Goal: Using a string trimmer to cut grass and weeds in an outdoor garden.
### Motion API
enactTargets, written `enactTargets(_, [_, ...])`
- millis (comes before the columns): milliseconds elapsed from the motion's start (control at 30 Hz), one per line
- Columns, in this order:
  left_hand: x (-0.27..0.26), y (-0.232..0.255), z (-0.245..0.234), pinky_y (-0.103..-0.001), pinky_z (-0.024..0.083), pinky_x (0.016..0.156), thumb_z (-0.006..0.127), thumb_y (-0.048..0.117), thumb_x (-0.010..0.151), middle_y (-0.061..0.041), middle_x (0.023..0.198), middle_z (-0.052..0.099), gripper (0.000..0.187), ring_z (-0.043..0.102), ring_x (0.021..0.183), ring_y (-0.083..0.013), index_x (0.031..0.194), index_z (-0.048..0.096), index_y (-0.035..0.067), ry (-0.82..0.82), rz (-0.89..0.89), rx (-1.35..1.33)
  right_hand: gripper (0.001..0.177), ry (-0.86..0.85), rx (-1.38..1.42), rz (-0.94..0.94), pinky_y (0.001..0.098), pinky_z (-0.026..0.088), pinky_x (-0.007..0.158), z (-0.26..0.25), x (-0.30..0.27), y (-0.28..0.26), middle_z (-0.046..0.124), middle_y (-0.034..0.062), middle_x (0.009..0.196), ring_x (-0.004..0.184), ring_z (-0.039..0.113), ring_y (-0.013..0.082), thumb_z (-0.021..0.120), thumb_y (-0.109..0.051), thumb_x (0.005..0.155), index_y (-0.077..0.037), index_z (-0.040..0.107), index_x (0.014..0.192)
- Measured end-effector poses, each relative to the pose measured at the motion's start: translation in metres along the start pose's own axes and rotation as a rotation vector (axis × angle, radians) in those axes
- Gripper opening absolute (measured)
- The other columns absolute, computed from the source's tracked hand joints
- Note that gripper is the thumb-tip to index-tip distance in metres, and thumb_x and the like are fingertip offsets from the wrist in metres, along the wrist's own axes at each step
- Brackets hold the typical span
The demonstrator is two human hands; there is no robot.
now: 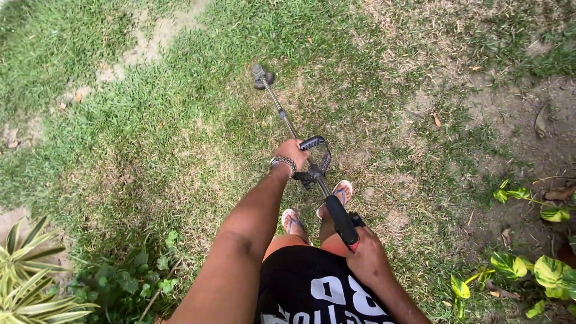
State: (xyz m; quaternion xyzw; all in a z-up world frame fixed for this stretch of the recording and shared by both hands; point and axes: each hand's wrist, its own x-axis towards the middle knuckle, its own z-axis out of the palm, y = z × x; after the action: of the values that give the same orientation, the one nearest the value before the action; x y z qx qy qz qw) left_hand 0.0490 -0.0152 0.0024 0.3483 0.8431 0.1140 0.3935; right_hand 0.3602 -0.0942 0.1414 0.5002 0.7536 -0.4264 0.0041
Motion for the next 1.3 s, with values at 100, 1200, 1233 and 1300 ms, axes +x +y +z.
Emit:
enactTargets(100, [0.01,0.041,0.009,-0.043,0.057,0.085,0.077,0.034,0.082,-0.012,0.092,0.077,0.023,0.074,0.087,-0.0304,0.101,0.078,0.022,-0.041,0.074,0.068,0.024,0.021,0.003,0.113,0.0469,0.054,0.088,-0.014,0.006,0.021,0.066,0.0178,0.095,0.096,0.065,0.0403,0.066,0.0,0.069,-0.003,0.065,0.093])
enactTargets(1200, [0.12,0.094,-0.022,-0.04,0.06,0.083,0.071,0.029,0.084,-0.01,0.092,0.077,0.023,0.076,0.084,-0.0274,0.105,0.077,0.021,-0.191,0.114,0.268,0.055,0.051,0.0,0.058,0.0457,0.053,0.087,0.042,0.1,0.074,0.064,0.0152,0.098,0.094,0.064,0.0375,0.089,-0.017,0.055,-0.005,0.06,0.101])
enactTargets(1233, [0.116,0.086,-0.033,-0.04,0.06,0.083,0.071,0.029,0.084,-0.01,0.092,0.077,0.023,0.076,0.084,-0.0274,0.105,0.077,0.021,-0.184,0.102,0.259,0.055,0.04,-0.005,0.047,0.0457,0.053,0.087,0.047,0.104,0.077,0.064,0.0152,0.098,0.094,0.064,0.0375,0.089,-0.017,0.055,-0.005,0.06,0.101])
enactTargets(1300, [0.107,0.071,-0.053,-0.041,0.059,0.085,0.073,0.032,0.081,-0.011,0.091,0.077,0.023,0.075,0.086,-0.0289,0.101,0.079,0.022,-0.149,0.039,0.152,0.052,-0.031,-0.032,0.114,0.0458,0.054,0.086,0.056,0.114,0.083,0.064,0.0149,0.1,0.094,0.065,0.0379,0.087,-0.017,0.058,-0.005,0.061,0.102])
